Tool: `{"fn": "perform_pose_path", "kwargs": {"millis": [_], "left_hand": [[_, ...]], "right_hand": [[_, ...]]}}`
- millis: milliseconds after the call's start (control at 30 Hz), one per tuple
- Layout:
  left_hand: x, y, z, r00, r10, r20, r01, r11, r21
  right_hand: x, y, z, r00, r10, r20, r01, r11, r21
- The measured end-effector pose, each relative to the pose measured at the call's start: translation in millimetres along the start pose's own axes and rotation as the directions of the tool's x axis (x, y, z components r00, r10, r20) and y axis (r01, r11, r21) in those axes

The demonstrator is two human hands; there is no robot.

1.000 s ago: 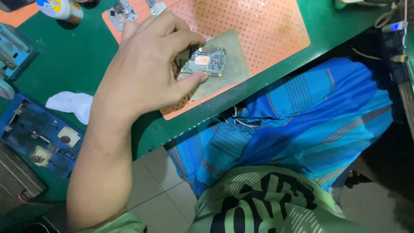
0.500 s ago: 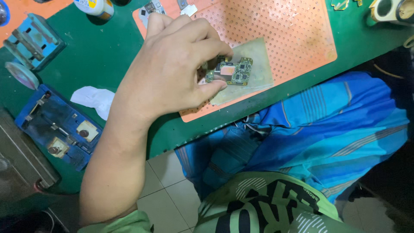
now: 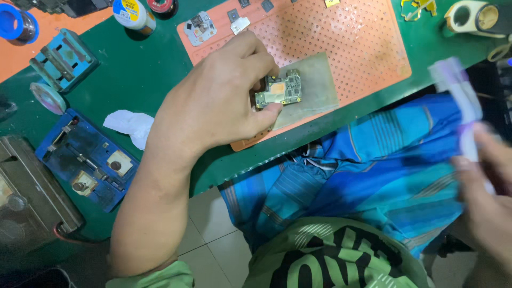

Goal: The person solders a small circuit board using a soldering iron and tweezers. They apply flux, solder components, and clean the board with a toothbrush. The person inspects the board with a magnifying glass.

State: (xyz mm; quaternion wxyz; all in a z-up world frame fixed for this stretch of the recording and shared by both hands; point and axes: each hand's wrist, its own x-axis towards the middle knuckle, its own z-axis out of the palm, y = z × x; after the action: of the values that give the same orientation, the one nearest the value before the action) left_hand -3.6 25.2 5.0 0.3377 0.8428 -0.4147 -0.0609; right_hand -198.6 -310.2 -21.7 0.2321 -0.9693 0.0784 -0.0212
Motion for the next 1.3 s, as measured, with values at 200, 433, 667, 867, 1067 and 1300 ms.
{"fn": "perform_pose_path", "kwargs": {"millis": [200, 433, 667, 867, 1067, 1300], "left_hand": [[0, 16, 2, 0.994, -0.106, 0.042, 0.1, 0.987, 0.126], [-3, 22, 9, 0.985, -0.171, 0.02, 0.163, 0.966, 0.199], [-3, 23, 8, 0.988, -0.154, 0.022, 0.146, 0.966, 0.212], [-4, 22, 7, 0.981, -0.193, 0.001, 0.189, 0.96, 0.205], [-1, 24, 8, 0.986, -0.164, -0.019, 0.165, 0.971, 0.173], [0, 22, 7, 0.984, -0.177, 0.018, 0.172, 0.974, 0.148]], "right_hand": [[9, -116, 42, 0.966, -0.26, 0.016, 0.258, 0.963, 0.077], [10, -130, 49, 0.959, -0.173, 0.224, 0.219, 0.954, -0.203], [11, -139, 35, 0.973, -0.229, -0.016, 0.217, 0.943, -0.253], [11, -133, 53, 0.94, -0.297, 0.17, 0.315, 0.945, -0.091], [18, -125, 61, 0.934, -0.345, 0.092, 0.346, 0.938, 0.002], [21, -125, 63, 0.931, -0.348, 0.106, 0.353, 0.935, -0.023]]}}
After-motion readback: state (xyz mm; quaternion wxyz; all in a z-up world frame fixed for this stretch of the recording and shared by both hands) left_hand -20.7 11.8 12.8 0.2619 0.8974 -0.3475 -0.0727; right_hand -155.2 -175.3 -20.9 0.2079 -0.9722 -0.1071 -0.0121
